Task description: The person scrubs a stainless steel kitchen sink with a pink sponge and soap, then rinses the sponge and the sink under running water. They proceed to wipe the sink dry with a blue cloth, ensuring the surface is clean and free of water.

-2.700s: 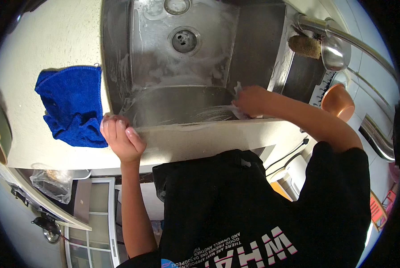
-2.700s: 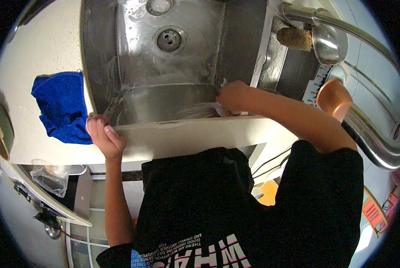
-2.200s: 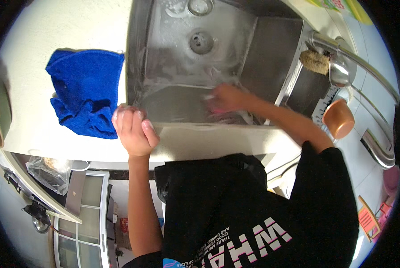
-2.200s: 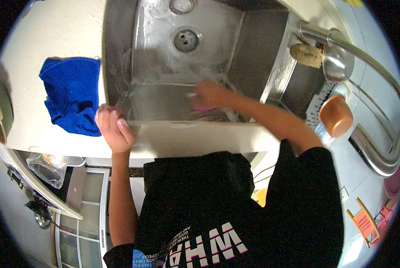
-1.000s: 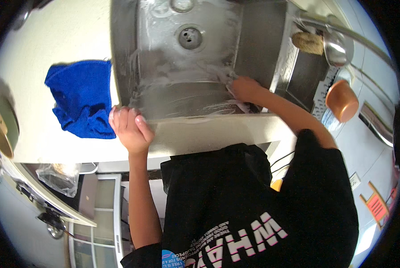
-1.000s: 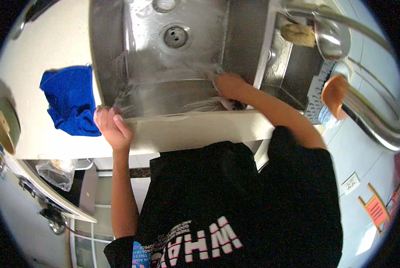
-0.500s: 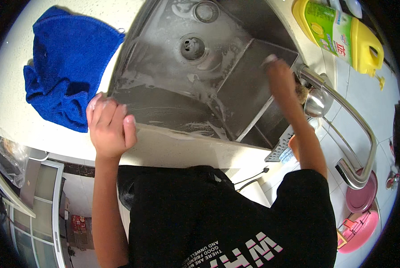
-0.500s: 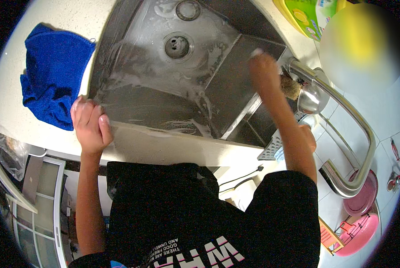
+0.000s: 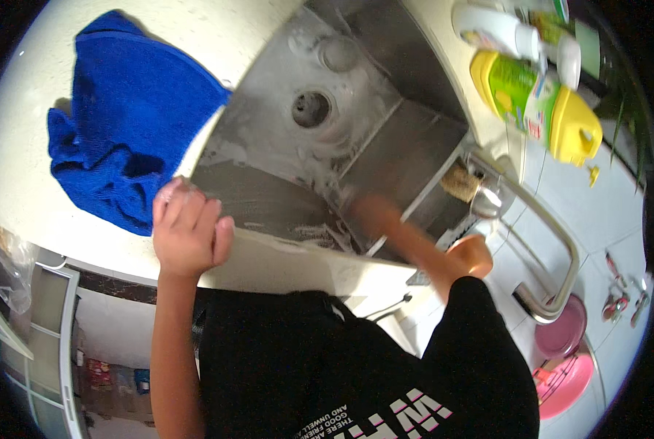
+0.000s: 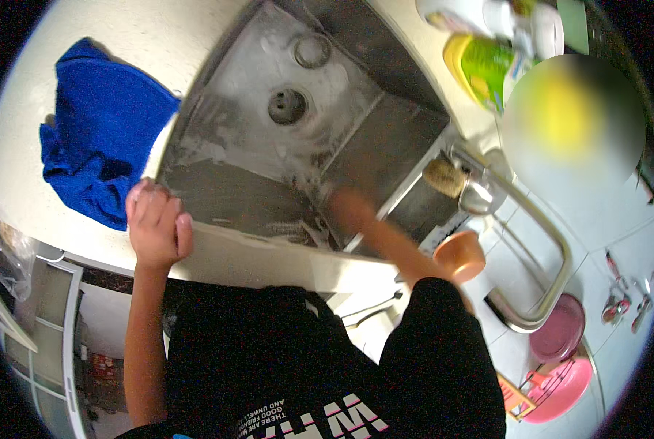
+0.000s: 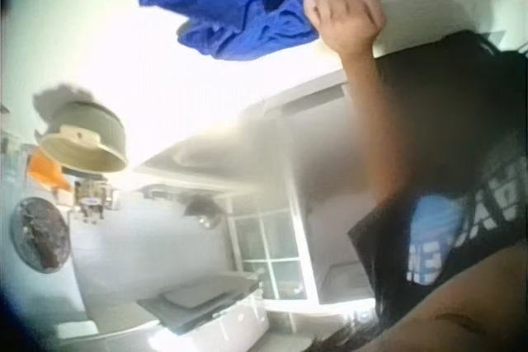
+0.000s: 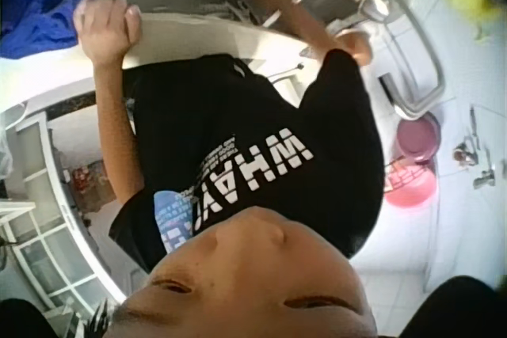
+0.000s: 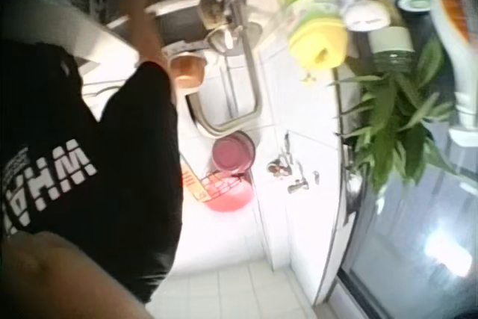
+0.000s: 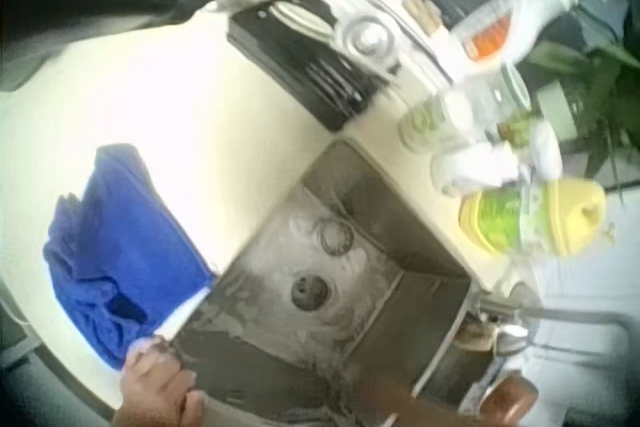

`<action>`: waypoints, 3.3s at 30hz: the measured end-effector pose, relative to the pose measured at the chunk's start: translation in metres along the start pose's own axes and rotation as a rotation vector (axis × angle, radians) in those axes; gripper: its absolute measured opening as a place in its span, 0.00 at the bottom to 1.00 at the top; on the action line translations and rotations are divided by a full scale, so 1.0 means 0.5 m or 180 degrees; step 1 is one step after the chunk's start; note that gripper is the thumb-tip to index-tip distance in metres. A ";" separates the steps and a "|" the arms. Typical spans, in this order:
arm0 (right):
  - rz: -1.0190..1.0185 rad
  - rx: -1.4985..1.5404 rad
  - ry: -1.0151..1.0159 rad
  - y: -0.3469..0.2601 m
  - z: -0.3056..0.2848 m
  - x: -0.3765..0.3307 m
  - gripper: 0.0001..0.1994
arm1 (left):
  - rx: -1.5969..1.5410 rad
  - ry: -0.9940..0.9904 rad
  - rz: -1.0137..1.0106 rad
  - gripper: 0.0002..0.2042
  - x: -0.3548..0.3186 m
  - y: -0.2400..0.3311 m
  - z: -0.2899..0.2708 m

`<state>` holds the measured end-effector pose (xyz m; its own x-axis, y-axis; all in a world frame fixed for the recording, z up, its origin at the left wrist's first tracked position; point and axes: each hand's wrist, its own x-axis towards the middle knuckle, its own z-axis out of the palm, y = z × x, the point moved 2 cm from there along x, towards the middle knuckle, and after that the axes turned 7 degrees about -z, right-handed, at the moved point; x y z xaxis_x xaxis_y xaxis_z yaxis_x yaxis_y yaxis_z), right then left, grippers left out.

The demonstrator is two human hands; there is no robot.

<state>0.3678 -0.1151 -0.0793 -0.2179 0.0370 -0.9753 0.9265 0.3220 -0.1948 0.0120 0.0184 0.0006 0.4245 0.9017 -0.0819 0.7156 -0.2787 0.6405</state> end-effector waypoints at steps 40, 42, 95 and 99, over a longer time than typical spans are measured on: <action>0.0286 -0.0361 0.1362 0.013 0.094 0.036 0.09 | -0.0033 0.0246 -0.0111 0.05 0.000 -0.016 -0.002; 0.0224 -0.0433 0.1281 0.009 0.090 0.041 0.09 | 0.0126 0.0177 0.0018 0.05 -0.005 -0.017 0.005; -0.0194 -0.0109 0.1594 -0.107 -0.026 0.027 0.08 | -0.2420 -0.3016 0.2775 0.05 -0.142 0.366 0.327; 0.1313 0.1521 -0.0319 -0.014 -0.108 -0.002 0.09 | -0.2508 -0.3226 0.2648 0.05 -0.133 0.364 0.320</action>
<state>0.3450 -0.0661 -0.0715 0.1942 -0.0282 -0.9806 0.9678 -0.1580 0.1962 0.2026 -0.1450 0.0005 0.9666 -0.1062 0.2331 -0.2383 -0.0393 0.9704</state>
